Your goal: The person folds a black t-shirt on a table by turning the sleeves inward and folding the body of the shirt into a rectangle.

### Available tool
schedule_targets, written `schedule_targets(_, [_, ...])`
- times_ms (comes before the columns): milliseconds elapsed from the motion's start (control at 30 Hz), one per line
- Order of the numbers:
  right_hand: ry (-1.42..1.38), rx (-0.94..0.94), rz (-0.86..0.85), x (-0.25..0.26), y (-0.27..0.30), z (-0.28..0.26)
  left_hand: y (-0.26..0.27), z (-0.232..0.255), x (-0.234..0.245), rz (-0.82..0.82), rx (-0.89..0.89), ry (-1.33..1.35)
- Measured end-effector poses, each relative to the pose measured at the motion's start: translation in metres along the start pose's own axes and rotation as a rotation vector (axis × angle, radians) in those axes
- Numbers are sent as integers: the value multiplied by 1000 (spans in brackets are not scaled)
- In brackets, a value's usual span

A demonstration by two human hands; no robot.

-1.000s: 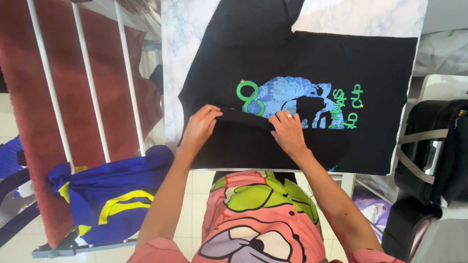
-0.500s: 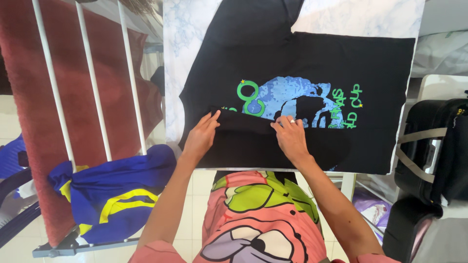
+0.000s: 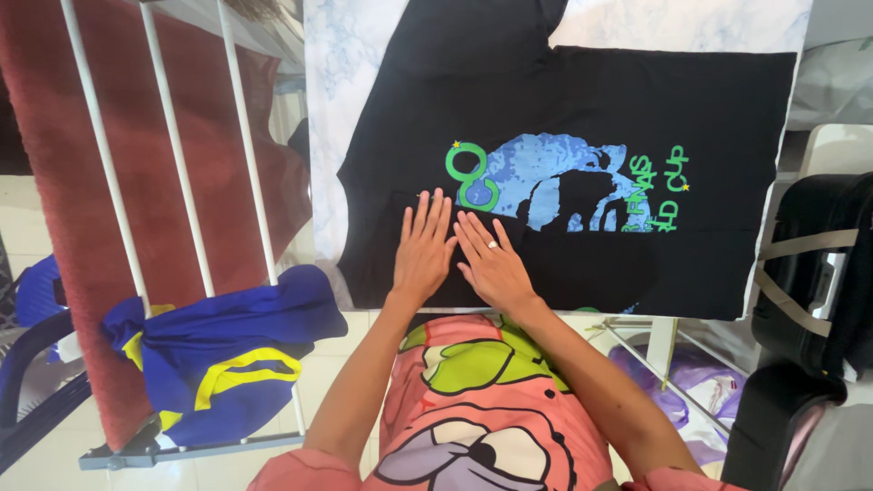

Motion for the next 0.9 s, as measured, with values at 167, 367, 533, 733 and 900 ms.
schedule_targets(167, [16, -63, -30, -4, 20, 18, 8, -18, 5, 19, 71, 2])
schedule_targets(367, [123, -174, 39, 3, 28, 36, 8, -32, 18, 61, 53, -27])
schedule_targets(533, [-151, -289, 103, 6, 15, 64, -12, -40, 56, 61, -21, 96])
schedule_targets(733, [-184, -272, -6, -9, -6, 79, -41, -45, 83, -109, -50, 78])
schedule_targets(900, [-182, -283, -62, -19, -5, 81, -47, -56, 70, -252, -17, 125])
Point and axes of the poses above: each hand's wrist, its own y-axis away from the middle knuckle, its own x-axis out of the back of the hand, z = x × y, the point moved 4 cm from there along -y, towards the middle knuckle, and after that the axes turned 15 degrees about y, right-handed, at the moved point
